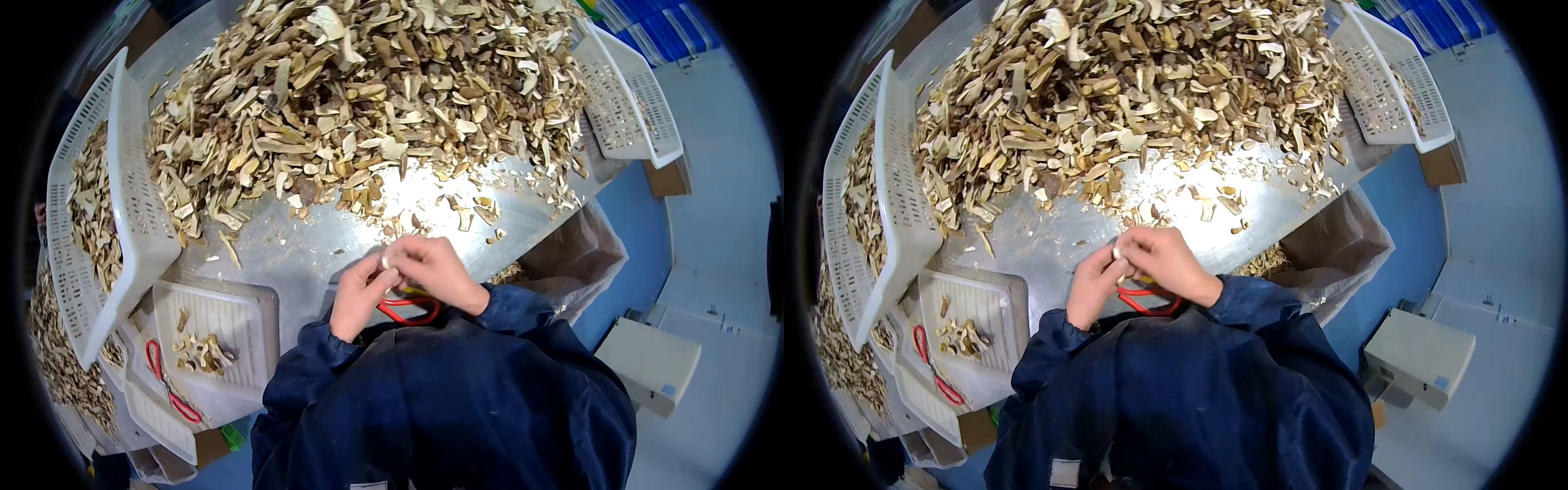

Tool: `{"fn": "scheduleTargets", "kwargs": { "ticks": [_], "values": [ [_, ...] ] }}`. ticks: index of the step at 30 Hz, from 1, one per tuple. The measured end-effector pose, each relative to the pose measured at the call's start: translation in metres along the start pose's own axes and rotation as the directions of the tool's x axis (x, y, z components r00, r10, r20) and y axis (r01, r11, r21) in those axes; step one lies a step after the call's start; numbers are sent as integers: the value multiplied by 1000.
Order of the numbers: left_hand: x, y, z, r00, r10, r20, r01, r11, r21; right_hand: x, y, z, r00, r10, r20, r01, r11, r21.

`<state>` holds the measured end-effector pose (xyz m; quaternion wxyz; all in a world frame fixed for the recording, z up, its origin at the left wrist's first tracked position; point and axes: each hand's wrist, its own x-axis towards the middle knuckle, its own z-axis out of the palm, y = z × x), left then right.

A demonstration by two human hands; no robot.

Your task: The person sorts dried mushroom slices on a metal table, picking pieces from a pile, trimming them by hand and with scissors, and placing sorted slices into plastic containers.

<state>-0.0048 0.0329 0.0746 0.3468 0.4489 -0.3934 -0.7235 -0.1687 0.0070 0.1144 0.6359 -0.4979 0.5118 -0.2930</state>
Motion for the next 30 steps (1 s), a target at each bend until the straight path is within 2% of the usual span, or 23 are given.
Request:
{"fn": "scheduleTargets", "kwargs": {
  "ticks": [1,2,3,5,11,15,17,20,21,24,25,26,27,28,29,30],
  "values": [
    [1,2,-1,998,53,39,-58,986,158,-3,3,3,996,-94,2,94,991,-96],
    [0,5,-2,997,65,34,-72,967,245,-8,5,2,995,-103,-11,99,977,-188],
    [0,12,-5,995,40,92,-75,908,412,-9,6,-1,986,-160,38,164,934,-319],
    [-1,23,-12,982,-36,184,-105,707,700,-10,9,-8,956,-247,159,294,783,-548],
    [-4,26,-9,970,26,240,-172,770,614,-12,3,-16,936,-222,273,338,782,-523],
    [-2,24,-6,965,-35,261,-144,761,633,-12,5,-17,917,-248,313,388,741,-548],
    [0,21,-9,957,-30,289,-160,776,610,-12,4,-16,951,-182,252,285,835,-471],
    [-2,31,-2,972,5,237,-145,802,580,-12,-5,-17,981,-24,193,78,957,-279],
    [-3,34,1,971,24,236,-159,805,572,-12,-7,-18,982,40,184,-2,980,-201],
    [-5,35,4,969,50,242,-169,849,501,-5,-7,-29,976,96,195,-90,995,-41],
    [-5,30,3,969,39,244,-148,884,444,0,-7,-36,983,118,141,-105,990,-91],
    [-6,27,2,969,29,246,-125,915,385,7,-5,-49,998,24,63,-8,970,-243],
    [-8,27,-1,968,-38,247,-21,973,231,16,-10,-63,996,-40,-78,1,896,-444],
    [-10,28,-4,960,-103,261,87,994,73,29,2,-80,932,-324,-160,123,701,-702],
    [-10,28,-6,944,-163,286,194,977,-85,42,12,-102,849,-513,-130,141,456,-878],
    [-10,26,-8,945,-152,291,201,969,-147,45,5,-111,854,-485,-189,12,380,-925]
  ]
}}
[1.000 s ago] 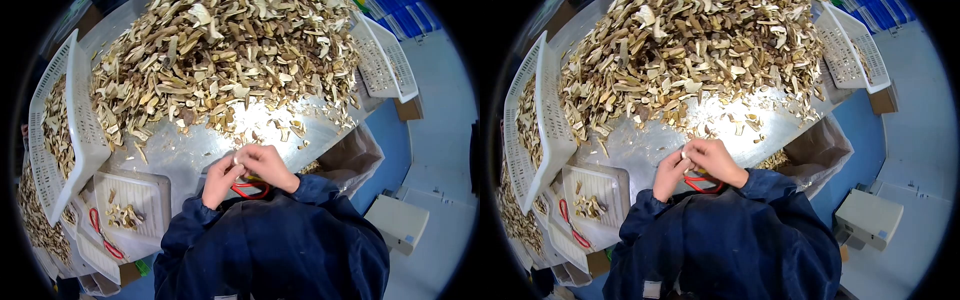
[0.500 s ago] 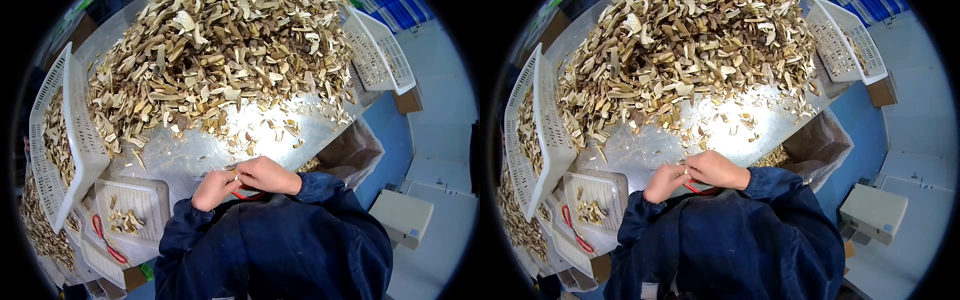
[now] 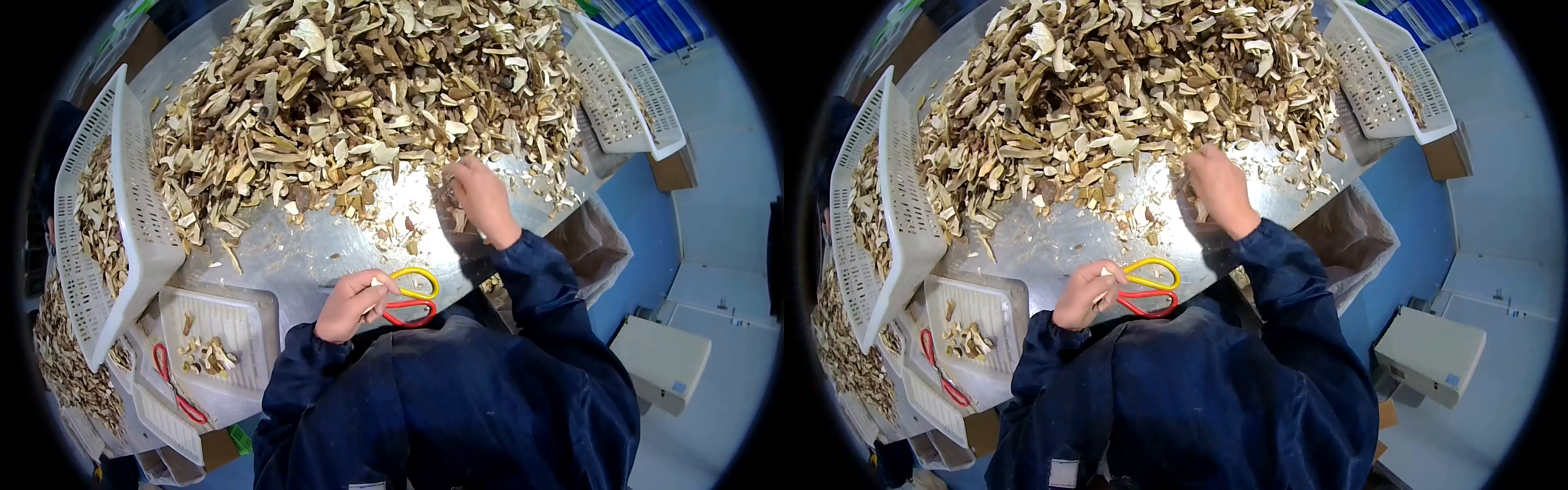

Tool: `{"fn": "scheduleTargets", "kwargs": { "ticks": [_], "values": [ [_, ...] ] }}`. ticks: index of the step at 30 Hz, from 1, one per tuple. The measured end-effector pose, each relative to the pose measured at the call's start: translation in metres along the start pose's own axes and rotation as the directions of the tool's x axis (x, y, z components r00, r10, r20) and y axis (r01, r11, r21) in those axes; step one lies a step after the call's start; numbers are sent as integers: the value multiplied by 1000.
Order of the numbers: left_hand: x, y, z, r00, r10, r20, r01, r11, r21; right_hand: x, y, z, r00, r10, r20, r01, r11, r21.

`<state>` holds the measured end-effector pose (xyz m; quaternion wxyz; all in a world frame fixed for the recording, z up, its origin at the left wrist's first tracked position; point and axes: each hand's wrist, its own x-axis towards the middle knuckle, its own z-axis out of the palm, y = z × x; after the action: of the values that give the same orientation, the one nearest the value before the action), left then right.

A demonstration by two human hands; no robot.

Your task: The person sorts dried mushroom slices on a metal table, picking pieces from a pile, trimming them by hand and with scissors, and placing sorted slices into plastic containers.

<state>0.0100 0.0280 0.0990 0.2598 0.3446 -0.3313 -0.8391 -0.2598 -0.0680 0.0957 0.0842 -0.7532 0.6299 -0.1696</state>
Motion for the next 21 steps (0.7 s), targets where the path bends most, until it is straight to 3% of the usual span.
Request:
{"fn": "scheduleTargets", "kwargs": {
  "ticks": [3,6,7,8,9,10,13,14,15,16,17,21],
  "values": [
    [0,-6,-3,1000,14,-2,-14,993,-117,9,23,15,997,-49,52,54,994,-98],
    [0,-6,-2,999,2,-43,-8,992,-124,4,32,15,994,-90,-66,98,988,122],
    [-2,-7,-2,998,-9,-55,1,990,-143,3,39,11,999,43,20,-47,876,479],
    [-3,-7,-3,998,-22,-67,11,987,-161,3,50,5,979,139,149,-203,626,753],
    [-3,-9,-5,997,-14,-73,2,986,-165,4,51,-1,937,181,300,-341,277,898],
    [-4,-12,-7,997,-7,-77,-6,986,-168,1,49,-3,924,216,315,-315,-37,948],
    [-4,-12,-7,997,-5,-73,-7,985,-170,-6,42,-13,847,193,496,-525,158,836],
    [-4,-11,-7,998,-6,-70,-6,985,-171,-8,34,-10,834,251,491,-551,395,735],
    [-4,-12,-7,998,-11,-69,-1,985,-170,-16,38,13,950,170,261,-295,759,580],
    [-3,-12,-7,998,-16,-69,5,985,-170,-19,22,7,958,160,239,-238,906,349],
    [-2,-11,-7,997,-20,-68,8,985,-170,-22,7,0,965,142,220,-164,982,89],
    [-4,-10,-5,997,-4,-80,-11,984,-180,-28,-3,5,980,53,192,-71,994,86]
  ]
}}
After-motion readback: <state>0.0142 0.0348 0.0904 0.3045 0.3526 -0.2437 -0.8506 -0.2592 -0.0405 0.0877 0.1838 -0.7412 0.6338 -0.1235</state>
